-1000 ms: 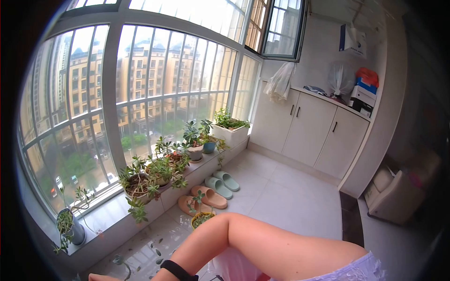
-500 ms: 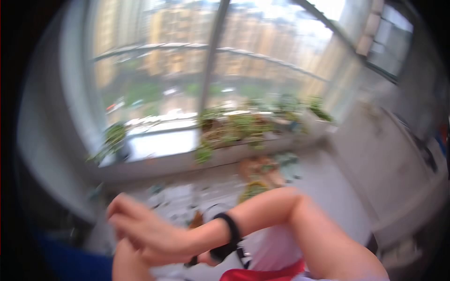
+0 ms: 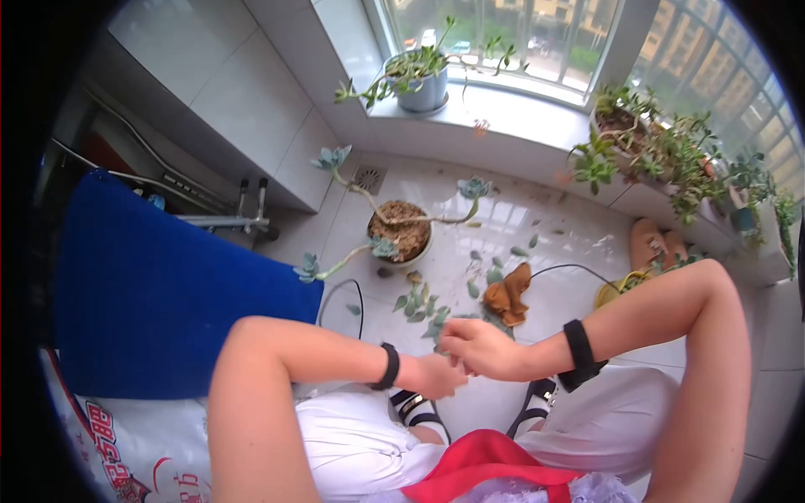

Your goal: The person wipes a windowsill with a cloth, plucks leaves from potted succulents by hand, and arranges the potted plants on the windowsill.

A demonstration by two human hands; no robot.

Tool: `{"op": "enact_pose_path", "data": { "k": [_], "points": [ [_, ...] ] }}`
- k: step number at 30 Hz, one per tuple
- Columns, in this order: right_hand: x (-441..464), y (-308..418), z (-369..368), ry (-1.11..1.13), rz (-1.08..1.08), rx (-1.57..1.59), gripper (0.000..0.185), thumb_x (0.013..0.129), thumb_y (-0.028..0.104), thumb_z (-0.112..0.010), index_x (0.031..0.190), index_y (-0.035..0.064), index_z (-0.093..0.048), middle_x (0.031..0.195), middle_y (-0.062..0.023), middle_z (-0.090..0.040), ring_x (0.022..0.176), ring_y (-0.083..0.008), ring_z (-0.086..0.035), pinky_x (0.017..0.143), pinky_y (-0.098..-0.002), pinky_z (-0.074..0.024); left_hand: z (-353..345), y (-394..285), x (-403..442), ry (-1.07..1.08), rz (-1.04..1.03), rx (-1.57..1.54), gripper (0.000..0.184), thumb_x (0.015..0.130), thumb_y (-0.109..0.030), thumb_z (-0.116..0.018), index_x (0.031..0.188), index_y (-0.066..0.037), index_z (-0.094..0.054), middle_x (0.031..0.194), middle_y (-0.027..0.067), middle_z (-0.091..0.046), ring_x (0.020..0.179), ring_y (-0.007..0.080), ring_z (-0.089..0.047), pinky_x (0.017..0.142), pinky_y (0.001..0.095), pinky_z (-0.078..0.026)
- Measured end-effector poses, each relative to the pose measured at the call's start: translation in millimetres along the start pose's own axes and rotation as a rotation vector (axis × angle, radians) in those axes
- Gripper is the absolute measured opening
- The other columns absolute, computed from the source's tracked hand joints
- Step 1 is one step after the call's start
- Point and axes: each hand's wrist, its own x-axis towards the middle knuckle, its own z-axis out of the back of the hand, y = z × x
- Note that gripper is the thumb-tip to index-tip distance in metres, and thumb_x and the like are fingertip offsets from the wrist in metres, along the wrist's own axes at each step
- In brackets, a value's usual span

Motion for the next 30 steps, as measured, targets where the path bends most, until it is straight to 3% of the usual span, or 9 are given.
{"op": "enact_pose_path", "data": {
  "k": [1,2,6,10,13,17,20,23,30],
  "points": [
    [-3.0,-8.8,4.8,-0.015,-0.056,-0.061,0.022,0.093,0.021,-0.050,0.094,0.0008,-0.059,0.080,-0.0095,-0.066,0.061,-0.0180,-0.064,0.058,-0.0324,-0.0535,13.4,-1.6,-2.4,0.281,0.287,-0.342,0.033,0.088,-0.025,-0.064,0.112,-0.002,-0.059,0.106,0.0155,-0.062,0.102,0.0321,-0.063,0.084,0.0425,-0.052],
    [-2.9,-15.8,9.4,-0.006,-0.114,-0.092,0.023,0.093,0.022,-0.050,0.096,0.0011,-0.059,0.081,-0.0093,-0.067,0.062,-0.0169,-0.065,0.058,-0.0323,-0.0536,14.1,0.0,-13.0,0.251,0.369,-0.428,0.036,0.090,-0.024,-0.062,0.117,-0.001,-0.058,0.110,0.0176,-0.062,0.107,0.0347,-0.062,0.091,0.0452,-0.049],
    [16.9,-37.3,19.4,-0.008,-0.109,0.068,0.019,0.095,0.022,-0.051,0.098,0.0040,-0.056,0.081,-0.0063,-0.064,0.062,-0.0133,-0.061,0.055,-0.0289,-0.0512,14.8,21.2,-30.5,-0.094,0.834,-0.852,0.036,0.095,-0.024,-0.057,0.122,0.001,-0.057,0.110,0.0162,-0.065,0.095,0.0300,-0.065,0.084,0.0391,-0.052],
    [46.5,-30.7,37.4,-0.058,-0.065,0.201,0.013,0.095,0.017,-0.054,0.100,0.0055,-0.054,0.084,-0.0057,-0.063,0.065,-0.0134,-0.060,0.057,-0.0287,-0.0510,-10.8,86.9,-44.7,-0.724,1.252,-1.641,0.034,0.100,-0.021,-0.052,0.129,-0.004,-0.052,0.107,0.0104,-0.063,0.096,0.0251,-0.065,0.085,0.0350,-0.054],
    [79.8,-24.7,60.3,-0.105,-0.108,0.233,0.016,0.092,0.012,-0.055,0.106,0.0054,-0.052,0.090,-0.0080,-0.063,0.070,-0.0165,-0.060,0.061,-0.0314,-0.0524,-21.2,124.4,-63.4,-1.215,1.387,-1.824,0.040,0.101,-0.017,-0.048,0.139,-0.006,-0.041,0.118,0.0141,-0.057,0.100,0.0295,-0.064,0.091,0.0391,-0.054],
    [145.4,-32.2,83.3,-0.227,-0.134,0.185,0.030,0.086,0.006,-0.055,0.115,0.0013,-0.051,0.087,-0.0105,-0.063,0.069,-0.0193,-0.064,0.062,-0.0335,-0.0563,-23.0,157.3,-91.7,-1.518,1.158,-1.807,0.044,0.101,-0.014,-0.046,0.144,-0.010,-0.036,0.127,0.0151,-0.050,0.113,0.0301,-0.057,0.096,0.0474,-0.051],
    [190.1,-42.1,92.2,-0.253,-0.076,0.100,0.047,0.083,0.005,-0.060,0.129,0.0026,-0.047,0.094,-0.0135,-0.064,0.075,-0.0216,-0.066,0.061,-0.0358,-0.0577,-43.3,196.2,-113.7,-1.511,1.038,-1.869,0.040,0.102,-0.020,-0.046,0.142,-0.016,-0.044,0.126,0.0087,-0.057,0.116,0.0251,-0.055,0.097,0.0479,-0.048],
    [221.1,-45.6,89.9,-0.263,-0.071,0.079,0.066,0.081,0.007,-0.071,0.138,0.0061,-0.040,0.103,-0.0137,-0.062,0.084,-0.0217,-0.066,0.068,-0.0353,-0.0591,-38.3,213.0,-132.7,-1.345,0.807,-1.870,0.052,0.102,-0.045,-0.044,0.146,-0.016,-0.041,0.127,0.0068,-0.054,0.115,0.0221,-0.053,0.097,0.0467,-0.044],
    [241.1,-25.6,79.5,-0.084,0.108,0.233,0.101,0.075,0.004,-0.075,0.155,0.0159,-0.014,0.110,-0.0128,-0.060,0.093,-0.0231,-0.066,0.077,-0.0366,-0.0595,-28.4,253.7,-139.8,-1.223,0.875,-1.984,0.065,0.098,-0.059,-0.042,0.143,-0.013,-0.047,0.111,0.0046,-0.051,0.110,0.0218,-0.052,0.095,0.0431,-0.043]
  ]
}}
